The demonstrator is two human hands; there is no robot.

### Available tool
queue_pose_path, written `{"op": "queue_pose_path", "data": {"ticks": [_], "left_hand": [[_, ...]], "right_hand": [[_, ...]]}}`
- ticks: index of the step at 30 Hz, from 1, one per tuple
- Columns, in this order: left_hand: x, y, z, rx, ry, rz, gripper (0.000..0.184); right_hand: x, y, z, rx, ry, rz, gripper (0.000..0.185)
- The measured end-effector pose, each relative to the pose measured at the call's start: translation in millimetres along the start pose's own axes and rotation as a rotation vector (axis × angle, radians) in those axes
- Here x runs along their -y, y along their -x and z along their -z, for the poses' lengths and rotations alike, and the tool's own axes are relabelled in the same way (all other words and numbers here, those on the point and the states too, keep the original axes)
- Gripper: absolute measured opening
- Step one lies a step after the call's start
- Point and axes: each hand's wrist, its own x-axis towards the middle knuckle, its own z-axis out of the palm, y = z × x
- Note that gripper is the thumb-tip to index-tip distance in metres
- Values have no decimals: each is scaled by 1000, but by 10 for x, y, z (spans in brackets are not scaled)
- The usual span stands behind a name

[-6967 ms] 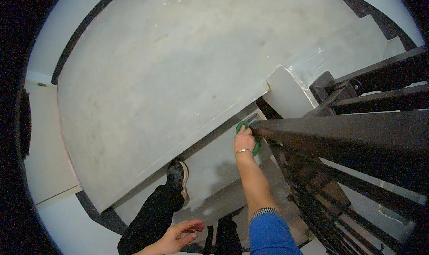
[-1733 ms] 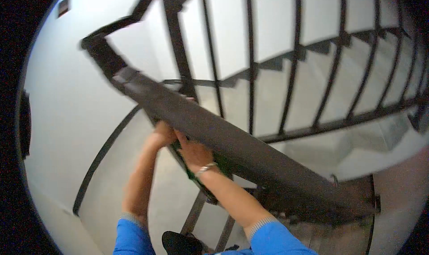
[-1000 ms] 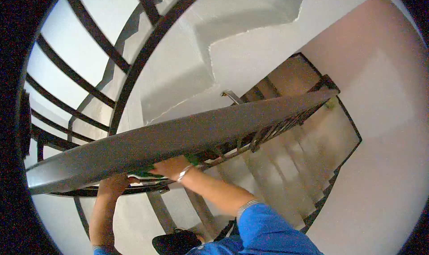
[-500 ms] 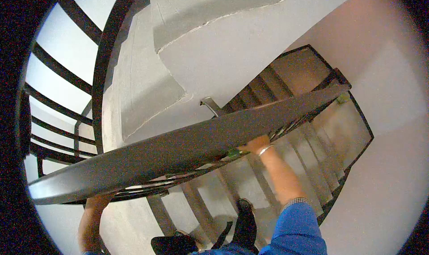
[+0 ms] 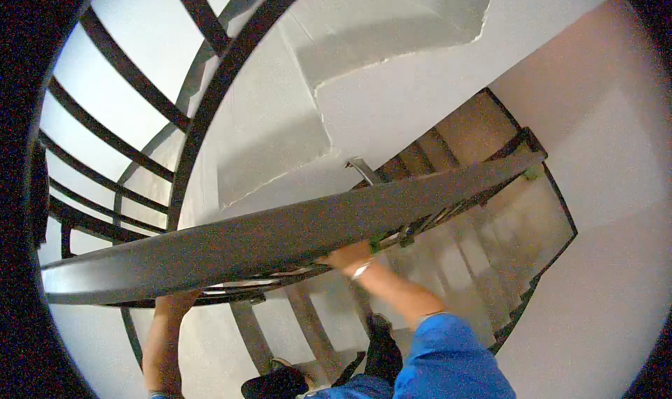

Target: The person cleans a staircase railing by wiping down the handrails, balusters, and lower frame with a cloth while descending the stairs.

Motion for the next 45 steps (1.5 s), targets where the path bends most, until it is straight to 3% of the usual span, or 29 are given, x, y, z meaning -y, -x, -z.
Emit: {"op": "queue_pose_path", "data": {"ticks": [1,2,4,6,8,10,12,14,18,20,22,26,28,29,31,32,34,37,39,40,41,42,44,45], "left_hand": [[-53,-48,79,64,178,82,39],[-71,-76,144,131,356,164,38],[-51,-34,78,55,295,97,40],[-35,-63,-80,-23,219,56,42],[-17,-73,-185,-256,164,19,48],[-44,-7,-5,-235,194,79,55],[108,162,100,-215,215,148,62],[306,355,123,-252,106,171,71],[630,604,-124,-101,108,329,70],[608,577,-166,-149,63,334,66],[517,538,-123,-244,31,318,57],[463,541,-132,-280,71,330,39],[416,545,-160,-358,-39,350,32],[418,530,-176,-443,-144,341,26],[418,517,-332,-145,17,391,22],[411,538,-234,-145,-1,391,24],[371,590,-94,-150,-37,417,27],[349,829,-26,-269,-206,426,39],[349,1143,-7,-713,101,466,49],[358,1305,-74,-713,88,474,49],[355,1476,-190,-781,183,605,58],[375,1637,-306,-850,276,731,67],[490,1895,-545,-900,291,966,74],[563,1962,-659,-890,313,1054,79]], "right_hand": [[455,-93,24,-259,-117,163,40],[866,-184,-31,-252,-181,174,40],[1484,-285,-556,-102,-464,124,38],[1903,-492,-493,-12,-364,171,41],[2016,-560,-589,95,-267,236,43],[1691,-576,-860,227,-366,231,52],[1443,-440,-388,52,-171,345,58],[837,-336,-441,-193,123,410,63],[-486,-47,-200,62,272,116,80],[-1176,46,-112,245,188,-60,82],[-1385,119,-140,51,217,-22,71],[-504,-39,-331,-39,287,142,68],[122,-248,-586,298,284,-85,77],[626,-292,-574,190,268,34,74],[1646,-360,-502,12,208,283,69],[2061,-430,-518,-58,161,412,66],[2720,-620,-633,-25,180,453,65],[3046,-634,-722,-69,163,532,64],[2997,-630,-746,-156,131,603,62],[2889,-598,-784,-279,101,681,58],[2733,-521,-848,-399,72,751,54],[2585,-413,-947,-527,39,817,49],[2303,1,-1442,-197,-1143,454,41],[2338,244,-1574,-131,-1359,205,41]]}}
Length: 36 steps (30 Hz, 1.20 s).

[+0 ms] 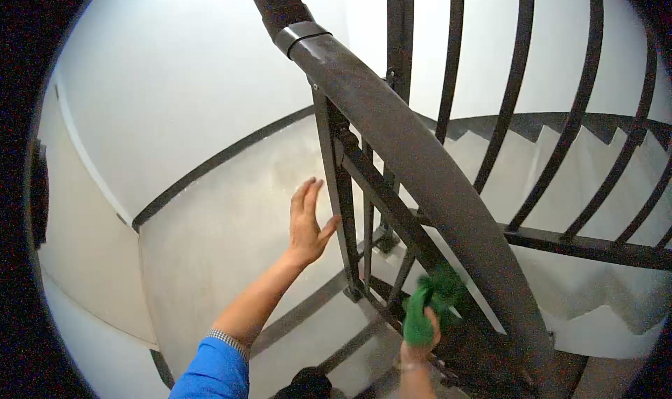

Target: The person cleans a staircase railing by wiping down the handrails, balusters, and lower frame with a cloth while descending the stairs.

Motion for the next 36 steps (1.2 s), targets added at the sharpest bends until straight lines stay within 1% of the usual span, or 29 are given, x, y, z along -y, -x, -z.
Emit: {"op": "queue_pose_path", "data": {"ticks": [1,2,3,4,5,7,8,9,12,13,14,15,16,17,18,20,21,22,23,25,26,27,28,29,31,32,33,35,36], "left_hand": [[116,-21,-85,-13,-6,-15,79],[230,-38,-185,-19,83,55,80],[347,-50,-301,-19,176,125,81],[450,-52,-445,-49,164,49,81],[549,-63,-562,-51,173,38,81],[703,-90,-780,269,791,342,73],[766,-80,-908,203,767,301,60],[831,-83,-963,199,778,287,60],[919,-98,-997,113,854,210,48],[943,-102,-980,114,870,197,48],[923,-129,-909,93,845,175,48],[948,-137,-878,74,824,154,48],[1017,-140,-957,68,871,151,49],[1029,-152,-979,64,896,138,49],[1054,-228,-763,10,917,92,49],[1010,-214,-771,-16,956,59,49],[1016,-227,-757,-14,916,41,49],[1029,-233,-743,-9,877,26,49],[1046,-247,-753,-38,882,11,49],[977,-216,-640,-11,817,86,50],[990,-256,-723,-17,917,46,52],[1040,-232,-792,-33,1009,12,54],[1065,-140,-851,-49,1116,-28,57],[1126,-50,-904,-27,1122,-8,57],[1224,116,-1025,86,1095,-9,56],[1186,196,-1103,52,1128,26,51],[1187,250,-1121,84,1141,46,51],[1169,229,-1077,49,1121,94,48],[1174,226,-1109,12,1130,60,48]], "right_hand": [[-75,193,-50,-117,-188,-228,42],[-279,282,-8,-117,-203,-217,42],[-444,342,-16,-6,-445,-441,46],[-617,377,5,112,-680,-661,50],[-764,385,-19,109,-682,-647,50],[-828,266,-307,145,-945,-616,57],[-924,193,-393,116,-936,-540,58],[-958,97,-514,121,-934,-522,58],[-904,-121,-880,273,-943,-318,55],[-922,-204,-984,325,-927,-269,54],[-961,-302,-1073,326,-921,-243,54],[-1019,-385,-1159,275,-469,48,51],[-1044,-480,-1245,208,-11,325,48],[-887,-529,-1405,150,-74,180,46],[-599,-490,-1742,100,-146,55,44],[-532,-830,-1888,25,200,218,43],[-227,-747,-2075,92,265,199,46],[-191,-859,-2210,134,247,417,47],[-105,-947,-2340,148,409,515,50],[-132,-1119,-2476,-65,841,626,53],[-120,-1125,-2487,-125,953,673,50],[-178,-1270,-2439,-79,912,833,45],[-174,-1221,-2446,-95,925,850,41],[-141,-1176,-2469,-110,934,873,37],[-202,-1152,-2422,-66,886,884,26],[-288,-1119,-2337,-54,810,901,17],[-470,-1063,-2249,-65,837,872,17],[-878,-908,-2041,-24,820,975,17],[-1120,-786,-1922,-62,858,909,14]]}}
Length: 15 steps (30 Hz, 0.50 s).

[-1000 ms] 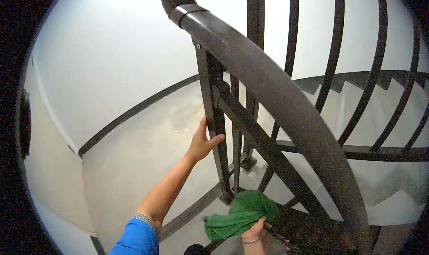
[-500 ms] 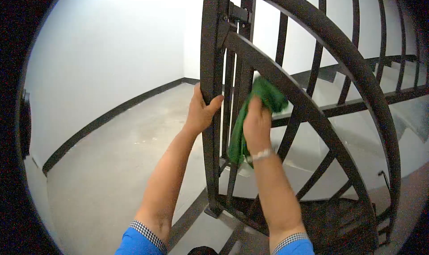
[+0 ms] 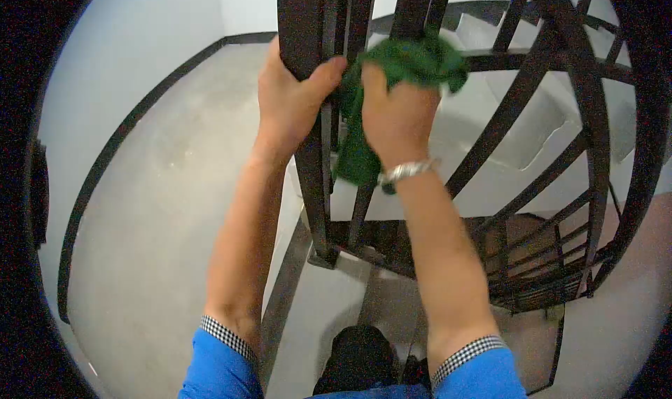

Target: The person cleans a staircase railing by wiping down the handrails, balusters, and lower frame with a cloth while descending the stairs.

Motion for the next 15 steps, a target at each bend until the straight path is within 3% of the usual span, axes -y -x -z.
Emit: {"op": "queue_pose_path", "data": {"ticks": [4,5,7,8,10,12,14,15], "left_hand": [[183,-31,-54,19,134,-45,46],[220,-38,-72,31,136,-40,46],[195,-35,-97,-10,4,-113,41],[118,-40,-84,-5,1,-106,41],[-133,-70,-94,87,-125,-26,28],[-332,-3,-168,30,-167,8,27],[-300,-13,-172,-25,-214,45,26],[-210,-60,-131,65,55,60,25]], "right_hand": [[-432,1142,-155,79,-83,-203,7],[-498,1401,-174,134,-104,-358,9],[-647,1920,-174,291,210,-366,15],[-703,2175,-202,270,65,-568,16],[-933,2673,-258,287,94,-612,16],[-1157,3149,-282,315,120,-659,17],[-1298,3505,-268,468,-5,-710,35],[-1284,3563,-248,474,-6,-722,35]]}}
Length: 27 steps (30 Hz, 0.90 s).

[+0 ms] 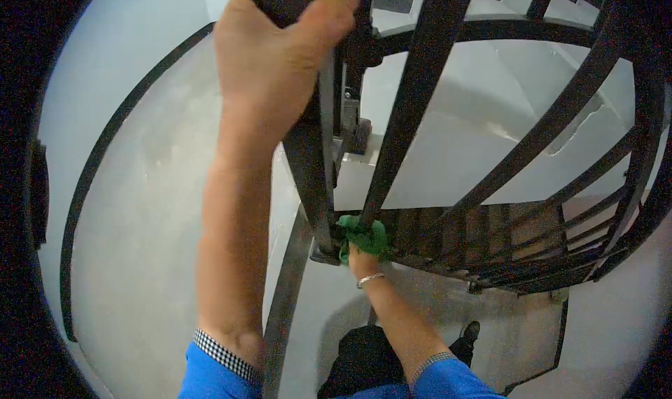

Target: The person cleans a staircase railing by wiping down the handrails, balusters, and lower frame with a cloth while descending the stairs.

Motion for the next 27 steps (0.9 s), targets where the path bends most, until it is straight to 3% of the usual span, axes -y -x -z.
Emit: {"op": "queue_pose_path", "data": {"ticks": [1,2,4,6,7,8,9,10,12,13,14,16,17,21,23,24,26,27], "left_hand": [[33,-23,16,94,271,5,25],[51,-3,-73,95,261,8,25],[23,23,-169,-27,102,-14,23],[114,-51,-63,81,162,-23,23],[88,-8,-99,-4,202,-54,23],[58,41,-128,-90,245,-84,23],[58,-25,-102,-26,21,7,28],[-19,49,-90,20,57,49,30],[325,-33,-20,-99,-126,-26,33],[322,-12,-10,-101,-135,-30,33],[311,-4,-6,-87,-124,-25,33],[280,-20,-59,-68,-123,-28,33],[310,-7,-41,-86,-130,-14,33],[324,-12,-56,-76,-121,-25,30],[322,3,-55,-90,-115,-48,29],[326,14,-56,-97,-117,-59,28],[319,30,-41,-78,-94,-91,27],[332,31,-27,-71,-88,-106,27]], "right_hand": [[-2,58,-16,22,233,98,34],[-39,91,-5,46,456,201,33],[-155,209,-4,-37,441,297,27],[-212,189,102,39,283,196,28],[-69,139,211,35,275,195,28],[66,99,337,154,236,51,26],[115,128,482,281,194,-106,24],[-17,215,493,287,186,-125,24],[-327,204,445,194,511,34,17],[-310,143,487,331,1063,411,25],[-276,134,537,335,1050,414,25],[62,65,772,896,1629,592,33],[114,70,743,968,1777,585,36],[56,167,759,836,1762,654,35],[-8,95,734,939,1407,405,30],[9,47,676,937,1410,416,30],[52,-38,484,143,368,2,31],[19,-209,356,-37,53,0,34]]}}
